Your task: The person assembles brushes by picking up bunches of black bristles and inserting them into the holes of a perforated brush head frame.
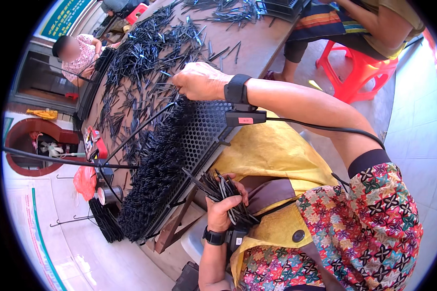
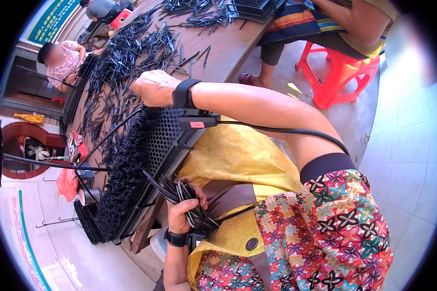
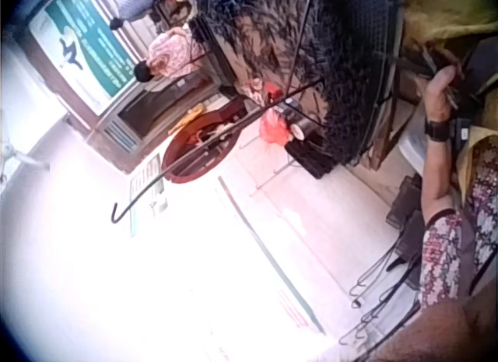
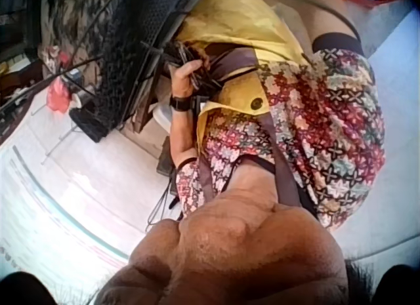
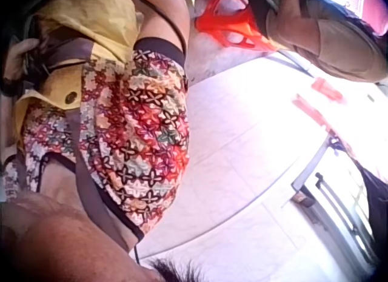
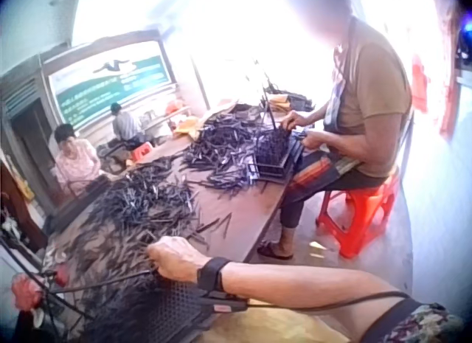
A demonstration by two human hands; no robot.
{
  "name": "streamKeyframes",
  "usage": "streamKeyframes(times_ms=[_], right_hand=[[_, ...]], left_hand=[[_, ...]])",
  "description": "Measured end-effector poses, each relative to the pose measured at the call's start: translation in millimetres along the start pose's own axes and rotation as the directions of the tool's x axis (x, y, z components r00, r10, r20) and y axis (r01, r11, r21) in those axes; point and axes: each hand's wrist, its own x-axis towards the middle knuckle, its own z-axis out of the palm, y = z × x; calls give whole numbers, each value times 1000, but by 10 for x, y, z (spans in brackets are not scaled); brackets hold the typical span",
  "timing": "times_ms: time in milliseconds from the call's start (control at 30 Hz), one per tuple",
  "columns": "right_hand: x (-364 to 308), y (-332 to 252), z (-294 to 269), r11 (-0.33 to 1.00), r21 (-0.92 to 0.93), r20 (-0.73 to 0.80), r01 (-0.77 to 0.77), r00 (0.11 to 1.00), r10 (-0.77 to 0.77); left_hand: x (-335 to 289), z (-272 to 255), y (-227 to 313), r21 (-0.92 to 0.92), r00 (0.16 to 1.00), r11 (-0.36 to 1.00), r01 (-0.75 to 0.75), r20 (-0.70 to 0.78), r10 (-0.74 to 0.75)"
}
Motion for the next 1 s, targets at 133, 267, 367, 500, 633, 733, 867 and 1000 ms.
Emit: streamKeyframes(times_ms=[133,267,367,500,633,733,867,1000], right_hand=[[54,-29,71,999,-30,-11,11,1000,-11],[163,-47,64,998,-54,-7,-6,1000,6],[196,-68,31,993,-72,55,-88,994,92],[94,-22,-15,976,-153,87,-155,982,170],[-48,0,-5,984,-172,116,-53,991,73],[-266,-122,19,948,-295,48,121,993,-112],[-642,-573,-197,957,270,152,-105,986,65],[-939,-818,-304,529,537,648,-657,723,241]], left_hand=[[-8,26,15,-7,1000,1000,5,-12,-5],[-5,49,32,-8,1000,1000,6,-18,-6],[-4,26,41,-23,1000,1000,4,17,-4],[-15,33,60,3,1000,1000,-6,30,6],[-9,32,86,32,999,999,-4,38,3],[-15,31,87,37,998,999,-10,58,8],[-21,35,99,27,997,1000,-13,77,11],[-8,38,118,40,995,999,-17,102,13]])
